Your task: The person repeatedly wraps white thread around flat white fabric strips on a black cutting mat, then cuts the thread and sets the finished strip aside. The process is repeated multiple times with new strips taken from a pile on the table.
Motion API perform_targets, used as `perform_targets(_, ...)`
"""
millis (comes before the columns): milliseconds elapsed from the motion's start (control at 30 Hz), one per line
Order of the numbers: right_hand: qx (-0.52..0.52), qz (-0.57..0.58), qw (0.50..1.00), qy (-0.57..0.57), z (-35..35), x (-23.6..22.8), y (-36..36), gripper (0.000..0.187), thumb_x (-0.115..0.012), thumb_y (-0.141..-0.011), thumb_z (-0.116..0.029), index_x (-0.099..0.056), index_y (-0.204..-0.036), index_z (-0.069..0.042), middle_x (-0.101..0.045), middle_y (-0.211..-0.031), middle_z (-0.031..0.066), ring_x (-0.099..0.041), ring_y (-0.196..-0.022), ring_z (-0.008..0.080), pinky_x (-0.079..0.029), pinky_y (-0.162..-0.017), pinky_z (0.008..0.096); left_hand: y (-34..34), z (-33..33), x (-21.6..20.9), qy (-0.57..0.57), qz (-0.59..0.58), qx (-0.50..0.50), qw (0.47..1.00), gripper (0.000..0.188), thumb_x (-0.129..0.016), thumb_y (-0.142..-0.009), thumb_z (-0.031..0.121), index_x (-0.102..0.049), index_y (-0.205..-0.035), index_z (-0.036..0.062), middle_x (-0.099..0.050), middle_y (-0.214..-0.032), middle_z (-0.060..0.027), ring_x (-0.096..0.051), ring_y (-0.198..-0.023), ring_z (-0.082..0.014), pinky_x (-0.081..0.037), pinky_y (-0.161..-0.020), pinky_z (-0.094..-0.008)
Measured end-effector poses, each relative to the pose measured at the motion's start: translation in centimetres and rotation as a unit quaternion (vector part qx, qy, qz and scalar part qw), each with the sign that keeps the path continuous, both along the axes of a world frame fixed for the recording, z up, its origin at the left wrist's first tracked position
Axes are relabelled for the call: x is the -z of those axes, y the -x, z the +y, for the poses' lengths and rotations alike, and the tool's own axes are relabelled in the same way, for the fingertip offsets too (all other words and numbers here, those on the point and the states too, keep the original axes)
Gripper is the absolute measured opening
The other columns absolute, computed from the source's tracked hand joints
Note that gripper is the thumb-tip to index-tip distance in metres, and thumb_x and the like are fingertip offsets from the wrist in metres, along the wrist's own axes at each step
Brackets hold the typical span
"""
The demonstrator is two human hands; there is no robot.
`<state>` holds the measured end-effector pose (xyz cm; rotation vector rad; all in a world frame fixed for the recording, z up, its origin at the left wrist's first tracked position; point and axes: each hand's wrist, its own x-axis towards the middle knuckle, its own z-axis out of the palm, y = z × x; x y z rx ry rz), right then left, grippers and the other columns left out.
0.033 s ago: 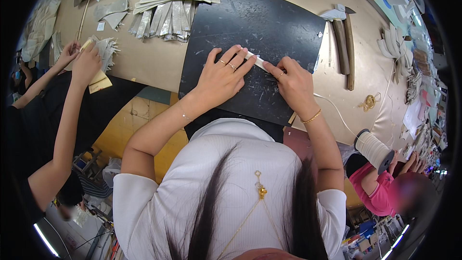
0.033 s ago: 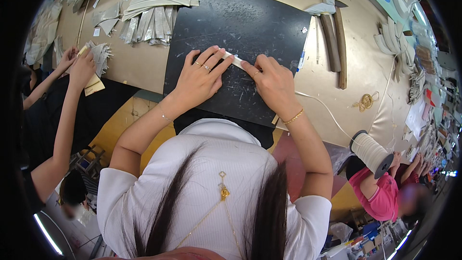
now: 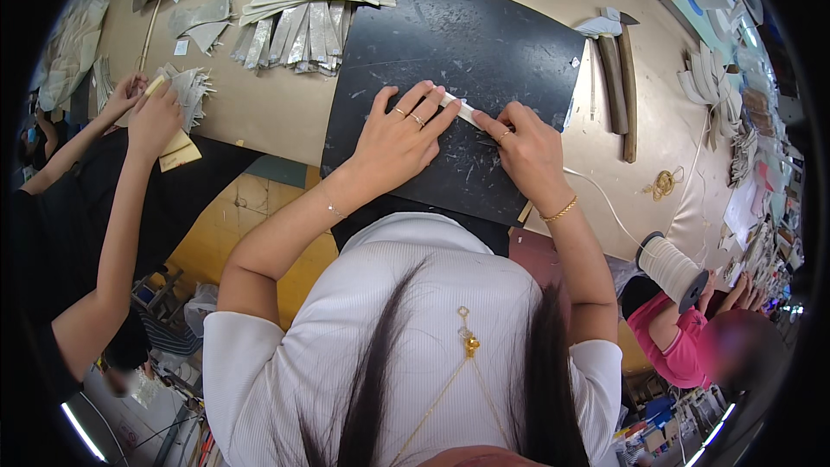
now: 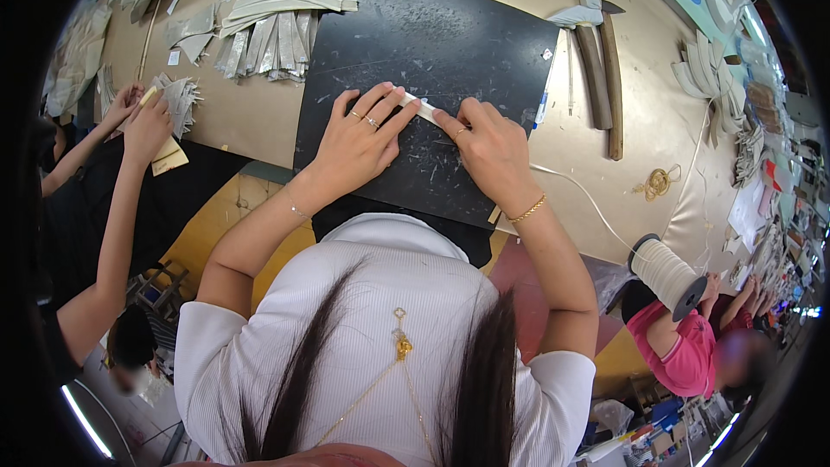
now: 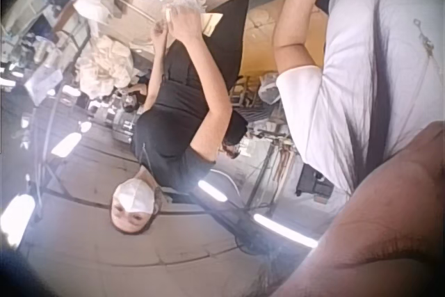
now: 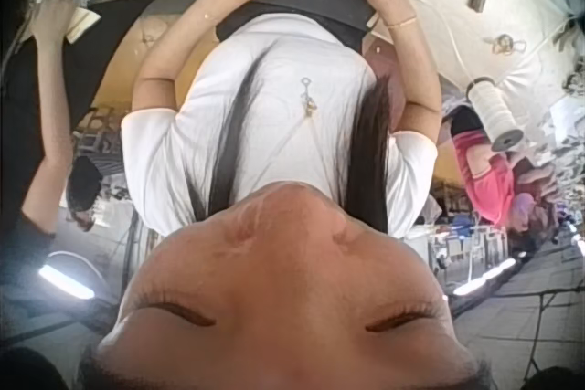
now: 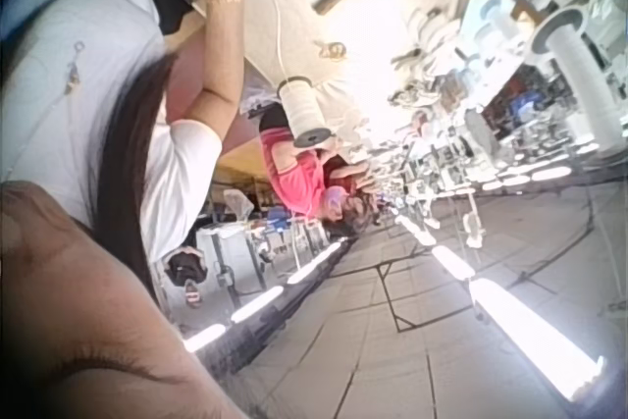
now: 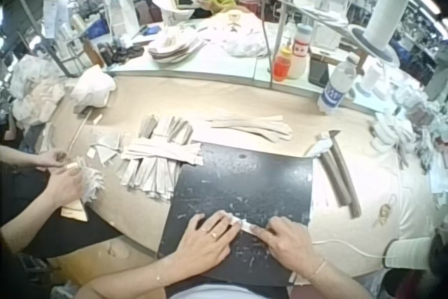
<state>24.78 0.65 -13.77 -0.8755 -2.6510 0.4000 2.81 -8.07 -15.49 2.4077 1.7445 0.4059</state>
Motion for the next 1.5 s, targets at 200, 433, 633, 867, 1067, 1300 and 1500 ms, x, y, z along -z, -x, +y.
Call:
perform_targets(200,0.002,-0.005,1.0,0.007,0.0,-0.1,0.0,0.044,-0.067,-0.076,0.002,-0.078,-0.112,-0.019,-0.055,-0.081,0.0021,-0.061,-0.071,0.018,-0.051,-0.059,0.0322,-0.1,0.0,-0.1,0.006,0.004,0.0,1.0,0.06,-0.072,-0.081,0.015,-0.059,-0.139,0.0159,-0.055,-0.14,-0.0086,-0.047,-0.136,-0.0248,-0.036,-0.108,-0.0505)
perform_targets(433,-0.005,-0.021,1.0,-0.019,0.6,0.2,0.2,0.034,-0.068,-0.081,-0.007,-0.076,-0.112,-0.018,-0.052,-0.084,0.0002,-0.059,-0.073,0.0147,-0.051,-0.057,0.029,-0.2,0.4,0.4,-0.015,0.007,-0.002,1.0,0.061,-0.075,-0.08,0.019,-0.059,-0.138,0.0184,-0.056,-0.138,-0.0103,-0.047,-0.135,-0.0259,-0.037,-0.105,-0.0525)
perform_targets(633,-0.001,-0.022,1.0,-0.016,0.4,0.0,0.3,0.035,-0.067,-0.08,-0.006,-0.076,-0.113,-0.017,-0.052,-0.084,0.0009,-0.059,-0.074,0.0153,-0.051,-0.058,0.0292,-0.1,0.2,0.5,-0.014,0.004,-0.062,0.998,0.059,-0.075,-0.08,0.021,-0.059,-0.137,0.0164,-0.053,-0.139,-0.0112,-0.043,-0.133,-0.0287,-0.033,-0.104,-0.0525)
perform_targets(867,-0.002,-0.025,1.0,-0.012,0.4,0.0,0.3,0.035,-0.067,-0.08,-0.007,-0.075,-0.113,-0.015,-0.052,-0.086,0.0016,-0.059,-0.075,0.0158,-0.052,-0.059,0.0294,0.6,0.3,-0.5,-0.045,-0.11,-0.083,0.989,0.056,-0.071,-0.083,0.011,-0.055,-0.137,0.0052,-0.049,-0.143,-0.0148,-0.046,-0.134,-0.0337,-0.034,-0.109,-0.0493)
perform_targets(1067,0.0,-0.022,1.0,-0.018,0.5,0.4,0.0,0.034,-0.068,-0.078,-0.007,-0.075,-0.11,-0.017,-0.055,-0.087,0.0003,-0.06,-0.077,0.0155,-0.052,-0.059,0.0291,-2.4,0.4,0.7,-0.006,-0.14,0.036,0.989,0.056,-0.068,-0.082,0.005,-0.054,-0.136,0.0016,-0.056,-0.143,-0.0134,-0.05,-0.136,-0.0304,-0.036,-0.114,-0.048)
perform_targets(1300,0.028,-0.015,0.999,-0.018,0.4,-0.9,-3.3,0.037,-0.068,-0.077,-0.005,-0.076,-0.11,-0.019,-0.058,-0.086,-0.0015,-0.061,-0.076,0.0149,-0.052,-0.06,0.0294,-2.2,0.7,0.5,-0.002,-0.087,0.044,0.995,0.054,-0.068,-0.084,0.007,-0.056,-0.136,0.0023,-0.058,-0.142,-0.0118,-0.051,-0.136,-0.0275,-0.035,-0.114,-0.0467)
perform_targets(1500,0.036,-0.015,0.999,-0.014,-0.3,-0.9,-5.6,0.04,-0.068,-0.077,-0.004,-0.075,-0.114,-0.018,-0.058,-0.085,-0.0013,-0.06,-0.073,0.0151,-0.051,-0.059,0.0296,-2.6,0.8,0.4,-0.018,-0.062,0.039,0.997,0.06,-0.072,-0.079,0.01,-0.057,-0.136,0.0028,-0.059,-0.139,-0.0125,-0.052,-0.133,-0.0278,-0.037,-0.113,-0.0467)
